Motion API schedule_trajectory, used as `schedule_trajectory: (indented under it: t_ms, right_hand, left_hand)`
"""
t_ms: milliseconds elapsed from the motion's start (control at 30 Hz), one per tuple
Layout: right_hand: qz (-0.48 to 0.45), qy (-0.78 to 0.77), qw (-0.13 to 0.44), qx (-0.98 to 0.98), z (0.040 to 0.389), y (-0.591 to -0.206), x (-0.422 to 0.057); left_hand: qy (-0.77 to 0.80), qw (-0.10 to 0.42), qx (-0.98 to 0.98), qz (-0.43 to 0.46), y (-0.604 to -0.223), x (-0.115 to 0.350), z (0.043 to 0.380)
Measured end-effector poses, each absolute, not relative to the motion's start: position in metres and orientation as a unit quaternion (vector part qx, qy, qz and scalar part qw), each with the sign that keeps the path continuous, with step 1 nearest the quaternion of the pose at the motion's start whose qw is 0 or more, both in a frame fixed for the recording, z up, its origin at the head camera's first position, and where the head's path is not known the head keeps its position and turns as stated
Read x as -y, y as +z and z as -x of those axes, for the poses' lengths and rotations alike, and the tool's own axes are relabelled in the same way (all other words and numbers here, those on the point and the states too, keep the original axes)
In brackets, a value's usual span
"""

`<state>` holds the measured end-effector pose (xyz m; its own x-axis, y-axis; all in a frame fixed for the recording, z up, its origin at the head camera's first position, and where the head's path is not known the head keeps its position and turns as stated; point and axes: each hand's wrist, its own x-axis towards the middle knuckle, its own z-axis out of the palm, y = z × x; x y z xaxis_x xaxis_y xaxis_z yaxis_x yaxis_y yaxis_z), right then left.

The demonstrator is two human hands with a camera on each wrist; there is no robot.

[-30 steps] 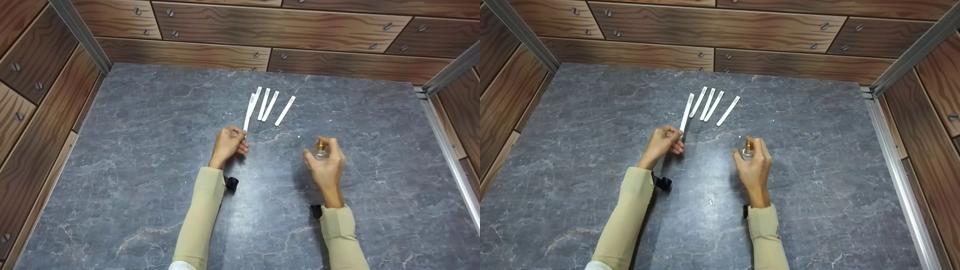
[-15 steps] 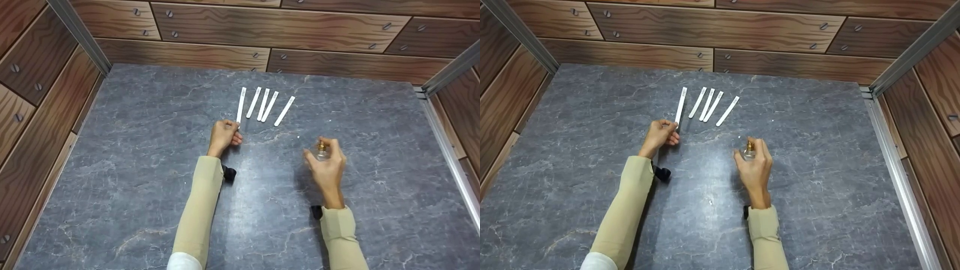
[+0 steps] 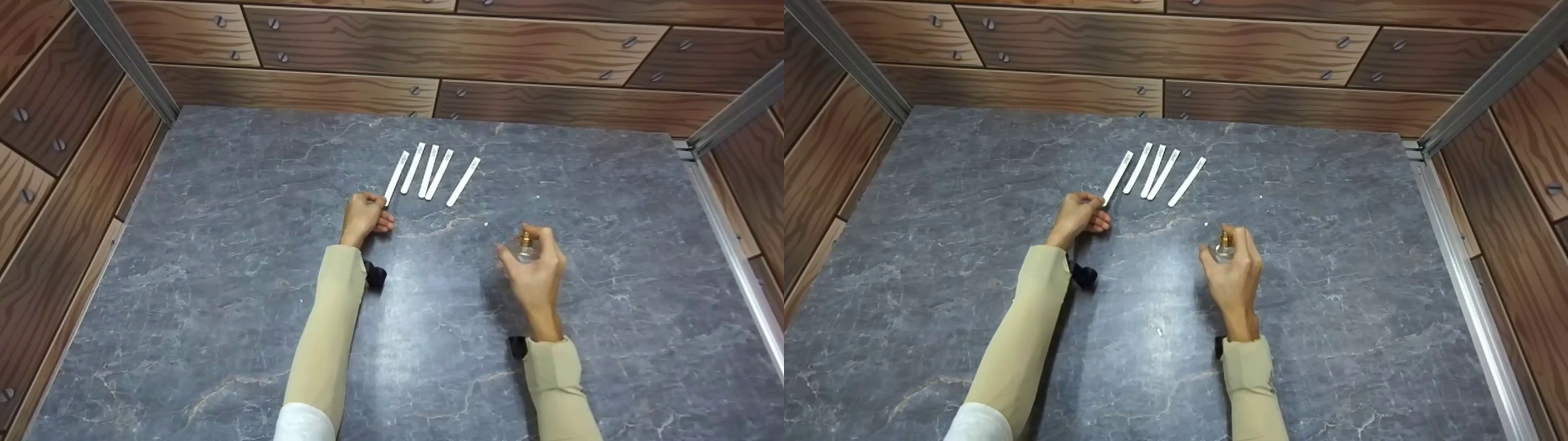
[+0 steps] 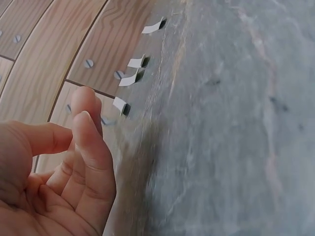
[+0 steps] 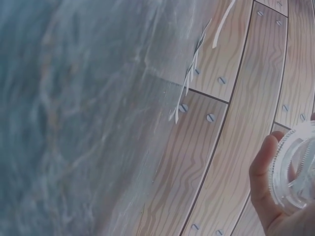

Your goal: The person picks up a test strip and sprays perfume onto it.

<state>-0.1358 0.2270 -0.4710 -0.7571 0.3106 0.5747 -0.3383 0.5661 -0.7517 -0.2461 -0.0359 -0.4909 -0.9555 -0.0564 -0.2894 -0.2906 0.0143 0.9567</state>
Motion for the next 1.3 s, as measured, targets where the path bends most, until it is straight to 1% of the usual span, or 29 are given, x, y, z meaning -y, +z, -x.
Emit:
schedule_trajectory:
  t_ms: [300, 533, 600, 667, 867, 967, 1033, 1233, 1300]
  right_hand:
    - [-0.014, 0.470, 0.337, 0.815, 0.135, -0.472, -0.229]
    - [-0.010, 0.459, 0.312, 0.832, 0.135, -0.472, -0.232]
    - [-0.008, 0.457, 0.295, 0.839, 0.136, -0.471, -0.233]
    - [-0.004, 0.462, 0.266, 0.846, 0.136, -0.470, -0.234]
    - [-0.007, 0.497, 0.128, 0.858, 0.137, -0.468, -0.237]
    - [-0.033, 0.496, 0.084, 0.864, 0.138, -0.470, -0.239]
    - [-0.051, 0.489, 0.075, 0.867, 0.140, -0.471, -0.240]
    - [-0.089, 0.445, 0.085, 0.887, 0.146, -0.474, -0.242]
    - [-0.093, 0.429, 0.074, 0.895, 0.147, -0.474, -0.242]
  left_hand:
    - [0.746, 0.109, -0.637, 0.162, -0.492, 0.033, 0.254]
    - [0.750, 0.129, -0.630, 0.155, -0.493, 0.034, 0.255]
    - [0.747, 0.132, -0.635, 0.146, -0.492, 0.034, 0.254]
    - [0.744, 0.131, -0.640, 0.137, -0.490, 0.035, 0.253]
    - [0.735, 0.131, -0.654, 0.123, -0.485, 0.036, 0.249]
    - [0.725, 0.131, -0.666, 0.116, -0.481, 0.036, 0.247]
    - [0.718, 0.129, -0.675, 0.106, -0.479, 0.036, 0.244]
    - [0.705, 0.116, -0.697, 0.070, -0.477, 0.039, 0.232]
    - [0.702, 0.112, -0.700, 0.064, -0.477, 0.041, 0.229]
